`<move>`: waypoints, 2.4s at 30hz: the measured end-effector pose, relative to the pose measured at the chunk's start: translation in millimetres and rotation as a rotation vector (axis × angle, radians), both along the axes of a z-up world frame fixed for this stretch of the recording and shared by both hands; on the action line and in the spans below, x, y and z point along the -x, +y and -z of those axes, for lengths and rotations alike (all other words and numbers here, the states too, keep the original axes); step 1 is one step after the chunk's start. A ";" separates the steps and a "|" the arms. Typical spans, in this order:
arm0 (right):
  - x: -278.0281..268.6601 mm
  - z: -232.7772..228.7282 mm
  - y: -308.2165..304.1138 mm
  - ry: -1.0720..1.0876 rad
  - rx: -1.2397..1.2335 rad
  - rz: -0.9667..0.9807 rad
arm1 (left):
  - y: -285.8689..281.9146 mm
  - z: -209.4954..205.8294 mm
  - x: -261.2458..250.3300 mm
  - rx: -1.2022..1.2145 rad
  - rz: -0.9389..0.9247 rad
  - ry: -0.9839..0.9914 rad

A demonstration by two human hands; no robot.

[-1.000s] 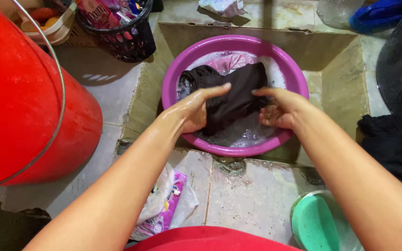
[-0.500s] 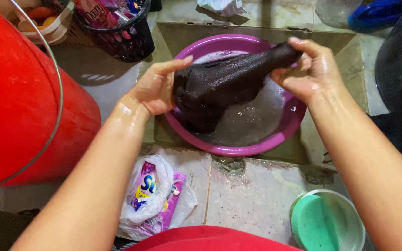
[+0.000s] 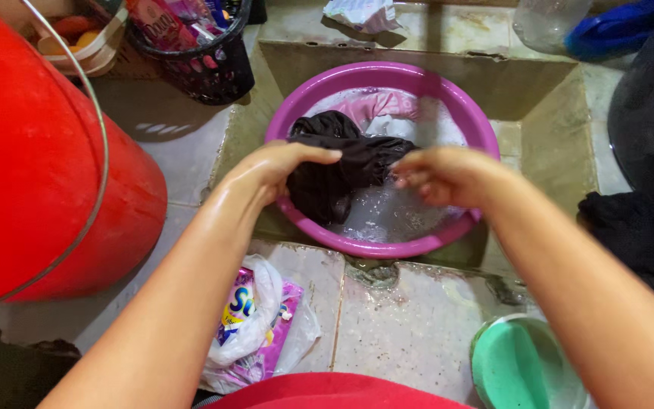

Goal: The person hand-washes a dark garment in a pink basin filled with soapy water. They repeatedly submerge, squeeze, and wring the fabric, then lift and stretch it to rinse and remove excess water. The garment remains in the basin throughout the clip.

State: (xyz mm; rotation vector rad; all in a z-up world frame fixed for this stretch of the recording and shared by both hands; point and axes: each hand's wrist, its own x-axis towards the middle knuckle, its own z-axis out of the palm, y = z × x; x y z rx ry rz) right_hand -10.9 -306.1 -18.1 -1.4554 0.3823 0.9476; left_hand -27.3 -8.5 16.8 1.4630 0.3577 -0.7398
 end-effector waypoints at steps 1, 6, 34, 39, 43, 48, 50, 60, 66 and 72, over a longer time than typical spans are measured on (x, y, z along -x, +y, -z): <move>8.3 2.1 16.3 0.040 0.008 0.028 | -4.0 -1.0 -0.8 -0.006 0.013 -0.054; 27.5 -7.6 56.8 0.127 -0.250 0.431 | -13.4 -7.7 8.4 0.447 -0.104 -0.011; 30.3 -53.3 -2.2 -0.323 -0.728 0.251 | -52.5 -13.5 -2.2 0.674 -0.243 0.036; 11.6 -44.1 -17.7 -0.141 -0.260 0.460 | -48.6 21.9 -2.7 1.006 -0.352 0.115; 17.4 -43.9 -18.6 -0.243 0.026 0.365 | -38.4 32.1 0.1 0.899 -0.171 0.097; 29.5 -49.6 -11.7 -0.432 0.298 0.273 | -32.7 28.8 -3.2 0.862 -0.189 0.005; 30.2 -53.6 -11.1 -0.531 0.403 0.265 | -31.4 27.1 -2.8 0.852 -0.221 0.005; 7.6 -43.1 -5.7 -0.428 -0.097 0.041 | -58.1 10.8 16.2 0.601 -0.081 -0.053; 18.6 -7.0 14.3 -0.294 -0.302 0.171 | -58.0 1.5 15.9 0.625 -0.032 -0.028; 3.4 -24.5 -41.8 -0.663 0.080 0.625 | -16.0 8.1 -11.7 0.148 -0.227 -0.111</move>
